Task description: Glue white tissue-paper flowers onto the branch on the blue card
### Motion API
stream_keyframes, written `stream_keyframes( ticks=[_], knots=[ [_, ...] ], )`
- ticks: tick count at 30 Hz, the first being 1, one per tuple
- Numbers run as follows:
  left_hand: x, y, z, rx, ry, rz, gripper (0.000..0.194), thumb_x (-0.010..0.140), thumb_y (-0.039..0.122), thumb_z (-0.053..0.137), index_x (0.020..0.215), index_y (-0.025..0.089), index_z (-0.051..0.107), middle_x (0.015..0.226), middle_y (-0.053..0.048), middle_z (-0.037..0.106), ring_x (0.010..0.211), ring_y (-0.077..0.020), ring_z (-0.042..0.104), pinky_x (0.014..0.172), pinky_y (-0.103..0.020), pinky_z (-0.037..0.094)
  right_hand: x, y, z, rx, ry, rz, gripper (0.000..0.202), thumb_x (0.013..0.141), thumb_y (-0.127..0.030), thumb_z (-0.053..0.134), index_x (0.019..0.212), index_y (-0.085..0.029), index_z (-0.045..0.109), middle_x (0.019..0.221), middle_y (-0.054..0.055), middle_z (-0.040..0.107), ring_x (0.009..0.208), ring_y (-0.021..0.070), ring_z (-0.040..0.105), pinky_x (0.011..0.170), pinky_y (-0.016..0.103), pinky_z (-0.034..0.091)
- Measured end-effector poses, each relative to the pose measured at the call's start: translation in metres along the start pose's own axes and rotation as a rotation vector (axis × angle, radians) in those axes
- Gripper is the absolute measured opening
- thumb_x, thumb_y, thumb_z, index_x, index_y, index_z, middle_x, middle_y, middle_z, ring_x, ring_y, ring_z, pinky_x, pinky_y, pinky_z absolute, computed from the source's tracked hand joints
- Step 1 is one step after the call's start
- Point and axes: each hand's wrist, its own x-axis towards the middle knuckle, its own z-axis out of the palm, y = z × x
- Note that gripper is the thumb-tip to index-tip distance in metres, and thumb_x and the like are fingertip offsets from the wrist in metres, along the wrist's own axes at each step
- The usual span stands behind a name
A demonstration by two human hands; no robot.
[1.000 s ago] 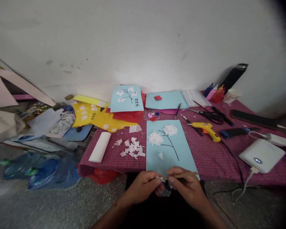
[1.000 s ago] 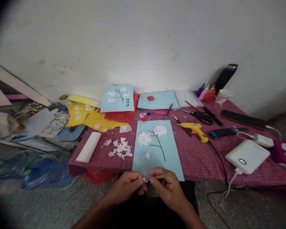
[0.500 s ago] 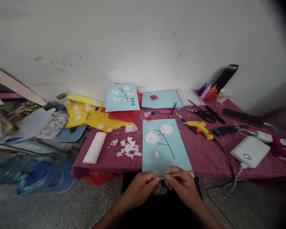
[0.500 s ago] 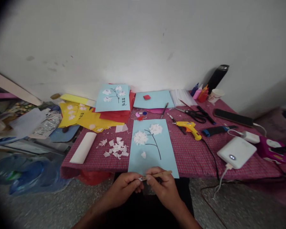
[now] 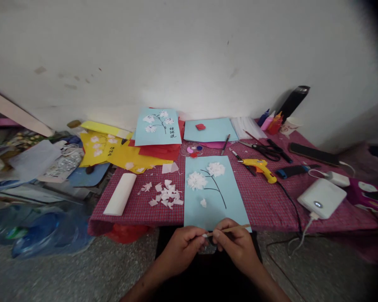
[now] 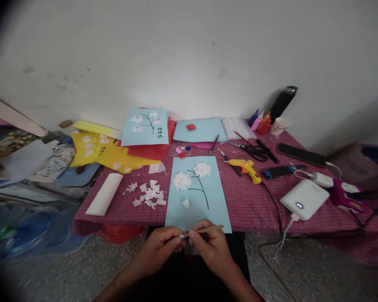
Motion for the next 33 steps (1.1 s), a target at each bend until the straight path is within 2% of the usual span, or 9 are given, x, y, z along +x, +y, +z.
stream_keyframes(
  ticks=[4, 9, 13, 16, 20, 26, 33],
  knots=[
    [-0.001, 0.000, 0.001, 0.059, 0.063, 0.029, 0.022, 0.095, 0.025, 0.051, 0.092, 0.017, 0.071, 0.084, -0.003, 0.068, 0.080, -0.0139, 0.059, 0.076, -0.023, 0.042, -0.002, 0.001, 0.000, 0.131, -0.026, 0.047, 0.017, 0.092, -0.035, 0.062, 0.091, -0.019, 0.068, 0.067, 0.000, 0.063, 0.050, 0.0098, 0.056, 0.047, 0.021, 0.045],
    [-0.002, 0.000, -0.001, -0.070, 0.018, -0.026, 0.027, 0.096, 0.029, 0.048, 0.091, 0.016, 0.071, 0.082, -0.003, 0.068, 0.075, -0.0130, 0.059, 0.074, -0.022, 0.044, -0.002, 0.001, -0.004, 0.121, -0.106, 0.044, 0.014, 0.089, -0.031, 0.067, 0.087, -0.019, 0.072, 0.077, 0.002, 0.065, 0.053, 0.0099, 0.059, 0.049, 0.022, 0.047],
    [-0.003, -0.002, -0.001, -0.074, 0.078, -0.041, 0.026, 0.095, 0.032, 0.050, 0.097, 0.017, 0.072, 0.085, -0.004, 0.069, 0.076, -0.0138, 0.059, 0.075, -0.023, 0.045, -0.002, 0.002, -0.001, 0.070, -0.038, 0.038, 0.017, 0.089, -0.033, 0.066, 0.085, -0.018, 0.072, 0.081, 0.004, 0.065, 0.051, 0.0096, 0.060, 0.047, 0.022, 0.048],
    [-0.004, -0.004, 0.000, -0.055, 0.112, -0.038, 0.026, 0.094, 0.033, 0.052, 0.100, 0.018, 0.072, 0.086, -0.004, 0.070, 0.078, -0.0149, 0.060, 0.076, -0.024, 0.046, -0.001, 0.000, 0.003, 0.050, -0.020, 0.034, 0.020, 0.088, -0.036, 0.067, 0.086, -0.017, 0.070, 0.072, 0.003, 0.066, 0.050, 0.0110, 0.059, 0.046, 0.023, 0.048],
    [-0.005, -0.004, 0.000, -0.052, 0.139, -0.039, 0.026, 0.094, 0.034, 0.052, 0.098, 0.019, 0.073, 0.085, -0.004, 0.071, 0.078, -0.0160, 0.062, 0.076, -0.025, 0.047, 0.000, -0.007, 0.005, -0.026, -0.029, 0.031, 0.028, 0.090, -0.039, 0.063, 0.075, -0.016, 0.067, 0.066, 0.003, 0.065, 0.049, 0.0113, 0.058, 0.046, 0.023, 0.047],
    [-0.005, -0.003, 0.001, -0.067, 0.132, -0.045, 0.025, 0.093, 0.032, 0.053, 0.092, 0.018, 0.074, 0.081, -0.004, 0.070, 0.075, -0.0153, 0.061, 0.073, -0.024, 0.046, 0.000, -0.010, 0.005, -0.048, -0.003, 0.031, 0.033, 0.090, -0.041, 0.062, 0.070, -0.016, 0.066, 0.066, 0.003, 0.063, 0.050, 0.0116, 0.057, 0.047, 0.023, 0.045],
    [-0.002, -0.012, 0.005, -0.258, 0.120, -0.091, 0.026, 0.093, 0.035, 0.055, 0.098, 0.017, 0.073, 0.082, -0.005, 0.070, 0.072, -0.0143, 0.062, 0.068, -0.023, 0.049, 0.000, -0.010, 0.005, -0.006, 0.030, 0.034, 0.028, 0.090, -0.040, 0.063, 0.073, -0.017, 0.064, 0.063, 0.002, 0.064, 0.048, 0.0117, 0.056, 0.047, 0.023, 0.044]
  ],
)
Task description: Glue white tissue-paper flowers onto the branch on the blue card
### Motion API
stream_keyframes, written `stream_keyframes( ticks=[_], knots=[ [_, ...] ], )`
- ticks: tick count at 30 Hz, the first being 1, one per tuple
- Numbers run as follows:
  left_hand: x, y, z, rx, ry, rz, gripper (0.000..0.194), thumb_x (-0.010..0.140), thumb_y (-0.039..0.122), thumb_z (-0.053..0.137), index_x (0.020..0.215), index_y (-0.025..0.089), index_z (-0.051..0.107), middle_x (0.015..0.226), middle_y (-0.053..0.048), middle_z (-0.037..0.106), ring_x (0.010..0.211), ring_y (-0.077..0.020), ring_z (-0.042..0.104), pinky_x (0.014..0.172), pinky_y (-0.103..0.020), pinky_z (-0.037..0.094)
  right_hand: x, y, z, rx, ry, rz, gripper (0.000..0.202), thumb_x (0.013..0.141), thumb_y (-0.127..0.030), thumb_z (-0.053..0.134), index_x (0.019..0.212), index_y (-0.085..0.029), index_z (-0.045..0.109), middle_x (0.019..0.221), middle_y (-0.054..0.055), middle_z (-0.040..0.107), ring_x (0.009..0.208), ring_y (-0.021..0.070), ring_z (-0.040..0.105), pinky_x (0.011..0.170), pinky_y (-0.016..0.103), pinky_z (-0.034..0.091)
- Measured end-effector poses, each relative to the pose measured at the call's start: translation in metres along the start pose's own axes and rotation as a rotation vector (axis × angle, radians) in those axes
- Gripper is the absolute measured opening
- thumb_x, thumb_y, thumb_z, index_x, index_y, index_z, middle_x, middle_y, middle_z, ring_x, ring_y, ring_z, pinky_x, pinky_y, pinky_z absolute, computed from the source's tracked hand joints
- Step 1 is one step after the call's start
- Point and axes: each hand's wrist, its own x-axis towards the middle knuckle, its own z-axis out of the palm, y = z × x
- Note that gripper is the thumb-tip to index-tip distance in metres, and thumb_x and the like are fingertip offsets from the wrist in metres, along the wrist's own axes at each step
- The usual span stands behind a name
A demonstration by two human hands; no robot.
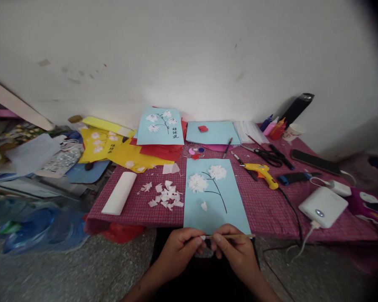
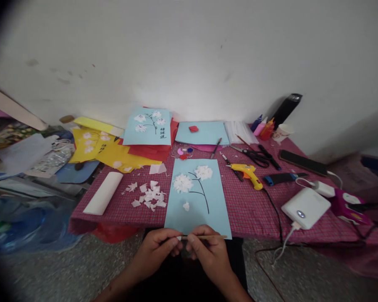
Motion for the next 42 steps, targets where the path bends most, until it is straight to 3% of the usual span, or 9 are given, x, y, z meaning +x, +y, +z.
stream_keyframes(
  ticks=[6, 11, 14, 17, 20, 28, 33, 36, 42],
  knots=[
    [0.003, -0.006, -0.001, -0.092, 0.028, -0.031, 0.027, 0.091, 0.037, 0.059, 0.100, 0.016, 0.072, 0.080, -0.005, 0.071, 0.067, -0.0139, 0.062, 0.065, -0.024, 0.051, 0.001, -0.002, -0.008, -0.027, 0.061, -0.039, 0.028, 0.090, -0.038, 0.062, 0.071, -0.017, 0.063, 0.061, 0.002, 0.063, 0.048, 0.0123, 0.056, 0.047, 0.024, 0.044],
    [0.004, -0.004, -0.009, -0.120, 0.080, -0.041, 0.028, 0.089, 0.040, 0.061, 0.099, 0.016, 0.072, 0.081, -0.006, 0.072, 0.068, -0.0145, 0.063, 0.063, -0.025, 0.051, 0.014, -0.009, -0.051, -0.125, 0.274, -0.154, 0.021, 0.091, -0.036, 0.060, 0.080, -0.019, 0.064, 0.062, 0.001, 0.062, 0.047, 0.0129, 0.054, 0.045, 0.025, 0.044],
    [0.005, 0.002, -0.017, -0.114, 0.137, -0.034, 0.029, 0.087, 0.040, 0.063, 0.100, 0.016, 0.072, 0.082, -0.006, 0.073, 0.068, -0.0147, 0.064, 0.065, -0.025, 0.051, 0.034, -0.005, -0.096, -0.422, 0.368, -0.161, 0.019, 0.091, -0.037, 0.059, 0.096, -0.020, 0.066, 0.074, 0.004, 0.069, 0.057, 0.0172, 0.062, 0.049, 0.027, 0.049],
    [0.006, 0.009, -0.026, -0.122, 0.210, -0.030, 0.030, 0.086, 0.040, 0.065, 0.101, 0.016, 0.071, 0.083, -0.006, 0.073, 0.068, -0.0146, 0.064, 0.066, -0.026, 0.051, 0.054, 0.007, -0.137, -0.873, 0.380, -0.381, 0.022, 0.088, -0.034, 0.058, 0.103, -0.022, 0.068, 0.101, 0.009, 0.073, 0.093, 0.0267, 0.068, 0.086, 0.043, 0.054],
    [0.009, 0.014, -0.035, -0.124, 0.273, -0.023, 0.030, 0.085, 0.039, 0.066, 0.102, 0.015, 0.071, 0.084, -0.006, 0.073, 0.069, -0.0143, 0.063, 0.066, -0.026, 0.051, 0.066, 0.024, -0.159, -1.134, 0.292, -0.487, 0.030, 0.088, -0.021, 0.052, 0.115, -0.021, 0.065, 0.112, 0.012, 0.070, 0.101, 0.0282, 0.067, 0.093, 0.047, 0.051],
    [0.006, 0.006, -0.055, -0.177, 0.405, 0.001, 0.028, 0.084, 0.036, 0.069, 0.102, 0.015, 0.069, 0.084, -0.006, 0.073, 0.068, -0.0138, 0.062, 0.067, -0.027, 0.050, 0.064, 0.048, -0.167, -1.278, 0.290, -0.555, 0.043, 0.083, -0.012, 0.048, 0.122, -0.019, 0.063, 0.123, 0.013, 0.065, 0.109, 0.0282, 0.062, 0.095, 0.046, 0.050],
    [-0.006, 0.009, -0.060, -0.401, 0.514, -0.084, 0.030, 0.075, 0.035, 0.077, 0.095, 0.015, 0.070, 0.080, -0.005, 0.071, 0.064, -0.0124, 0.061, 0.060, -0.024, 0.049, 0.067, 0.046, -0.171, -1.409, 0.210, -0.518, 0.043, 0.084, -0.013, 0.047, 0.121, -0.018, 0.068, 0.120, 0.015, 0.064, 0.103, 0.0307, 0.063, 0.090, 0.048, 0.051],
    [-0.012, 0.009, -0.061, -0.467, 0.523, -0.092, 0.028, 0.075, 0.035, 0.076, 0.094, 0.014, 0.069, 0.080, -0.005, 0.071, 0.064, -0.0118, 0.061, 0.060, -0.024, 0.048, 0.068, 0.042, -0.174, -1.500, 0.132, -0.503, 0.045, 0.084, -0.012, 0.048, 0.123, -0.019, 0.068, 0.120, 0.016, 0.064, 0.099, 0.0321, 0.063, 0.088, 0.049, 0.051],
    [-0.017, -0.007, -0.059, -0.338, 0.505, -0.112, 0.029, 0.078, 0.036, 0.075, 0.095, 0.014, 0.069, 0.082, -0.007, 0.072, 0.065, -0.0119, 0.062, 0.062, -0.024, 0.050, 0.066, 0.042, -0.189, -1.540, -0.010, -0.517, 0.050, 0.081, -0.007, 0.049, 0.126, -0.020, 0.066, 0.127, 0.015, 0.060, 0.107, 0.0316, 0.062, 0.092, 0.048, 0.052]
  ],
)
